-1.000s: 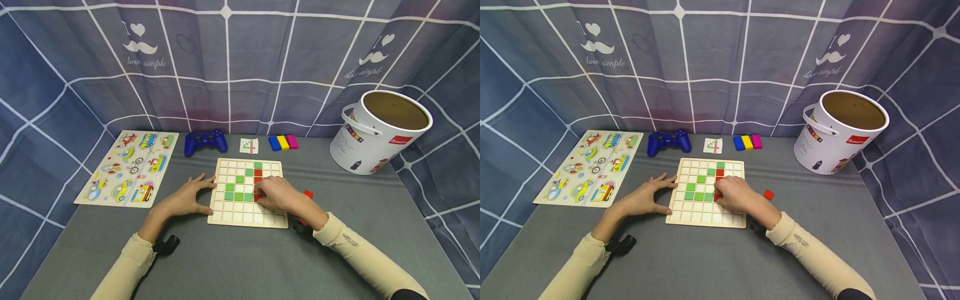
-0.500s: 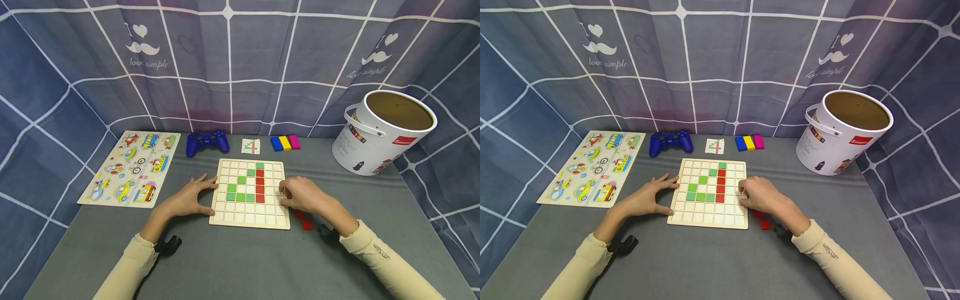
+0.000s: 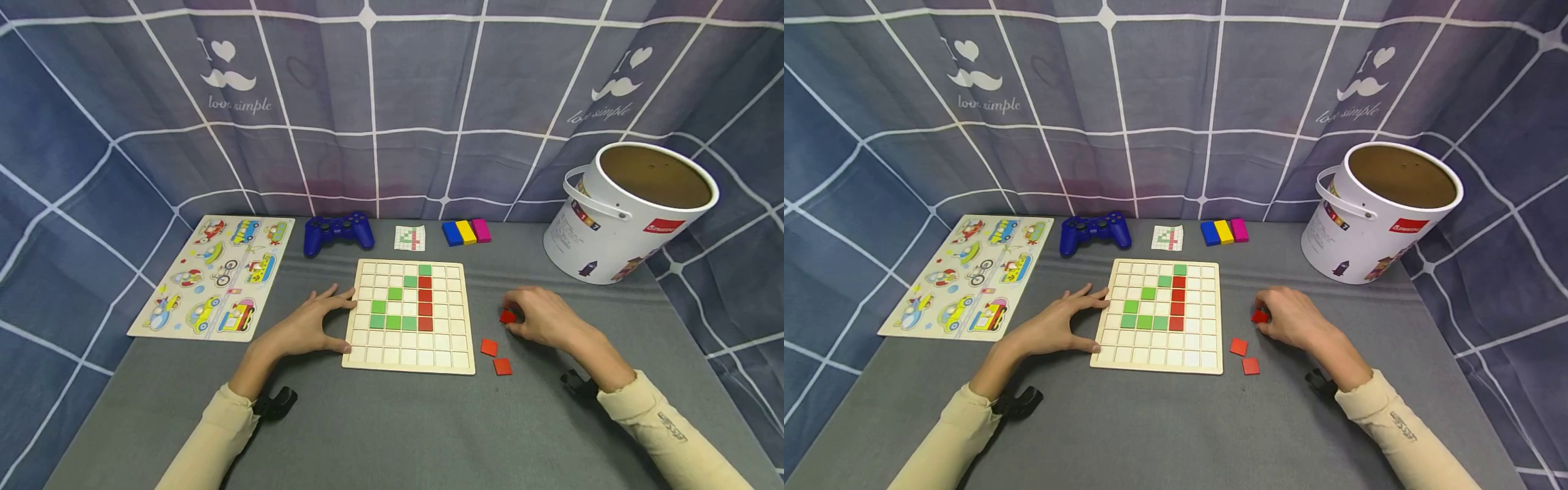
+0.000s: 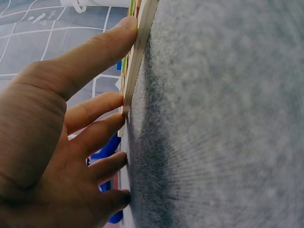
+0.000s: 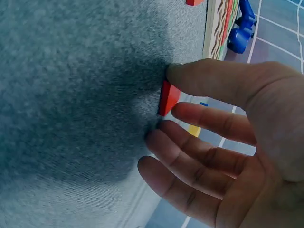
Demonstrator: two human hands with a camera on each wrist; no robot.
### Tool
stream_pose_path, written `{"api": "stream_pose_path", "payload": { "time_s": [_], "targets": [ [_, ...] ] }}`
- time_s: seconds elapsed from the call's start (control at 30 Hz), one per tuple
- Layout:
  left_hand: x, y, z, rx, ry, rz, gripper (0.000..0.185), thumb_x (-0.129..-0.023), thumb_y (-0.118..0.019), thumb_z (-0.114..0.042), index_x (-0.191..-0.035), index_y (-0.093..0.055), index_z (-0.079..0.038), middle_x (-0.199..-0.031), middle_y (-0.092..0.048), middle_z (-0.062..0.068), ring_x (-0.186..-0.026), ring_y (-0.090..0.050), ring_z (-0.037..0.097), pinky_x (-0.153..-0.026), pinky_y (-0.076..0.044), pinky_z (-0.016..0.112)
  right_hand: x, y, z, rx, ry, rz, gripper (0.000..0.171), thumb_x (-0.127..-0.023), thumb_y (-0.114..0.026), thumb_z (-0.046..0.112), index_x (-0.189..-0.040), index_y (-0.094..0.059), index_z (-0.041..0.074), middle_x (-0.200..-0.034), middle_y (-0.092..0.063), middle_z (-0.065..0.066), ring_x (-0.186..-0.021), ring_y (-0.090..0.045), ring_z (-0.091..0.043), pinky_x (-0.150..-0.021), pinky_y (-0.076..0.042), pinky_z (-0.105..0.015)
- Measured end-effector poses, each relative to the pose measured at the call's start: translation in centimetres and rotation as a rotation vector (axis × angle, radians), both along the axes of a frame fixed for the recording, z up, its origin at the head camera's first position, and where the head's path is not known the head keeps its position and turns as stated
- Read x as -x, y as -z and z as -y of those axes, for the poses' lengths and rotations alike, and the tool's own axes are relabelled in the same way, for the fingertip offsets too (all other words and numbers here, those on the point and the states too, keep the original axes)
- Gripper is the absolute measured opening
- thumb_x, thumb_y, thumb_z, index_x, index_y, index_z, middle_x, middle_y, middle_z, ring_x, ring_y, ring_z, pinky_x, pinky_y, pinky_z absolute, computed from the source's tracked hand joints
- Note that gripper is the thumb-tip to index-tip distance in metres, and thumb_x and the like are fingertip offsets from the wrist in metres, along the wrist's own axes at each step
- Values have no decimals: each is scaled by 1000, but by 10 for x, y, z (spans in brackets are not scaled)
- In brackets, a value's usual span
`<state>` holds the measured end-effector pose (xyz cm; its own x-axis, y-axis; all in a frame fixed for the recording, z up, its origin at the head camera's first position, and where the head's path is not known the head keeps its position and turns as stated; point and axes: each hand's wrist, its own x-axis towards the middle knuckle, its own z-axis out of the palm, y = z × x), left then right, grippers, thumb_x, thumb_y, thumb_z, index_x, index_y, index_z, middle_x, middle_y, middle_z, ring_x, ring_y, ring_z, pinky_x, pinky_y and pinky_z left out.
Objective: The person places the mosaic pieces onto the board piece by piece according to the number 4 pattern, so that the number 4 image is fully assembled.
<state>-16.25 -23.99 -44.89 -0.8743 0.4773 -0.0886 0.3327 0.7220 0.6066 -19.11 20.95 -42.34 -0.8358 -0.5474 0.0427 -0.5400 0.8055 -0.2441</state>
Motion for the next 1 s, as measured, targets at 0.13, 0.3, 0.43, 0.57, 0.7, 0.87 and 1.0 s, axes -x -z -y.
{"api": "stream_pose_path", "payload": {
  "time_s": [0.13, 0.3, 0.43, 0.57, 0.7, 0.87, 1.0],
  "targets": [
    [-1, 0, 0, -6, 2, -3, 88, -71, -92, -35, -147, -53, -14, -162, -30, -2, -151, -11, 33, -118, 0, 61, 1, 1, -1, 13, 4, 13, 21, -71, -84, 9, -86, -70, 12, -76, -58, 4, -67, -51, -13, -57, -45, -36],
    [0, 0, 1, -9, 11, -10, 87, -71, -91, -35, -146, -53, -13, -162, -30, -1, -151, -12, 33, -118, 0, 61, 1, 3, 4, 22, -4, -11, 21, -71, -84, 9, -87, -70, 12, -76, -58, 4, -66, -51, -13, -56, -45, -35],
    [0, 1, 1, -6, 18, -13, 87, -72, -91, -35, -146, -53, -12, -162, -30, 0, -151, -11, 34, -118, 0, 63, -1, 3, 16, 57, -29, -32, 24, -72, -83, 10, -95, -73, 10, -79, -60, 4, -69, -53, -13, -58, -46, -35],
    [0, 1, 1, -8, 11, -13, 87, -71, -91, -35, -146, -53, -12, -162, -30, -1, -151, -11, 34, -118, 0, 62, -5, 2, 32, 95, -77, -31, 25, -75, -82, 9, -100, -74, 9, -86, -61, 3, -70, -53, -11, -60, -47, -32],
    [-1, 1, 1, -13, 8, -6, 86, -71, -92, -35, -146, -54, -12, -162, -30, -1, -151, -12, 34, -118, 0, 62, -10, 1, 49, 109, -117, -10, 25, -78, -82, 10, -102, -75, 8, -92, -64, 1, -70, -53, -10, -59, -47, -29],
    [0, 1, 1, -16, 15, -7, 87, -71, -91, -35, -146, -53, -12, -162, -29, -1, -151, -12, 34, -118, 0, 62, -18, 3, 68, 112, -156, -5, 25, -78, -81, 11, -103, -76, 8, -93, -64, 2, -69, -51, -9, -59, -45, -26],
    [0, 1, 2, -14, 15, -9, 88, -71, -92, -35, -146, -53, -12, -162, -29, -2, -151, -12, 33, -118, 0, 62, -24, 5, 82, 130, -206, -15, 26, -76, -78, 9, -102, -77, 10, -88, -61, 4, -65, -47, -7, -53, -41, -23]
  ]
}}
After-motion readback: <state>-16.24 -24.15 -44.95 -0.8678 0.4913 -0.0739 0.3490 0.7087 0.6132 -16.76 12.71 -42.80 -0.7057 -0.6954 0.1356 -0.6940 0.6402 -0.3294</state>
